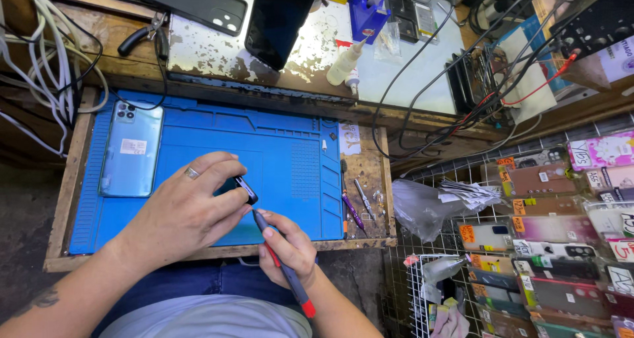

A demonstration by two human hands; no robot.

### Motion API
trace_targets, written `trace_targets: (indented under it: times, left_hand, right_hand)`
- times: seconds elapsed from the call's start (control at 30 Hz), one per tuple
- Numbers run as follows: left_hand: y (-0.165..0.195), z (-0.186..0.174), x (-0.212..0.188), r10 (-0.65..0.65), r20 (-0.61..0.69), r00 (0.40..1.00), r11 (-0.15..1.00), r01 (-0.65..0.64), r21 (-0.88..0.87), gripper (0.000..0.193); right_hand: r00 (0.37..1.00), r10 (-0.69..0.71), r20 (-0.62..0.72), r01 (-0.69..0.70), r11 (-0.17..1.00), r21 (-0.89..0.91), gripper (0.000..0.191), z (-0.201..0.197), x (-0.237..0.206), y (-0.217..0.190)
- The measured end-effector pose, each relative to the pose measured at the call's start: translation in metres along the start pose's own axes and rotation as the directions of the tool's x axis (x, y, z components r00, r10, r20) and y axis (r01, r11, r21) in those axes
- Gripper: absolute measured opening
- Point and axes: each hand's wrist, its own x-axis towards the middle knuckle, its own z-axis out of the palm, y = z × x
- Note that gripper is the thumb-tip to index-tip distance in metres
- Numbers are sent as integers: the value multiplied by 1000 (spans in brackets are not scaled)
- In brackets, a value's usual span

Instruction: The person uses a pry tool to remove the back panel of a mobile phone and then handles internal components before reassembling the device.

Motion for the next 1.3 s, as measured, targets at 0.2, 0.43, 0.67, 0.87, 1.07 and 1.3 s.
trace_targets:
  times: [0.2, 0.43, 0.67, 0.87, 1.07, 1.3]
  left_hand:
    - [-7, 12, -10, -159, -58, 986, 980, 150, -133, 29]
    - [-9, 31, -20, -255, -126, 959, 935, 212, -283, 29]
    - [-5, 39, -11, -290, -106, 951, 913, 241, -330, 21]
    - [13, 65, 3, -123, -68, 990, 972, 106, -210, 17]
    - [22, 102, -10, 60, 33, 998, 998, -61, 12, 21]
    - [7, 135, -28, 55, 136, 989, 996, -65, 66, 21]
  right_hand:
    - [999, 35, -18, -36, 999, -38, 39, 1, -3, -3]
    - [989, 141, -41, -139, 990, 31, 33, 0, -10, -11]
    - [862, 477, -173, -372, 825, 425, 22, -30, 7, 1]
    - [533, 839, 106, -755, 416, 507, 50, -36, 26, 11]
    - [370, 910, 185, -778, 195, 597, 43, -49, 11, 9]
    - [273, 942, 197, -748, 79, 659, 31, -34, -21, 27]
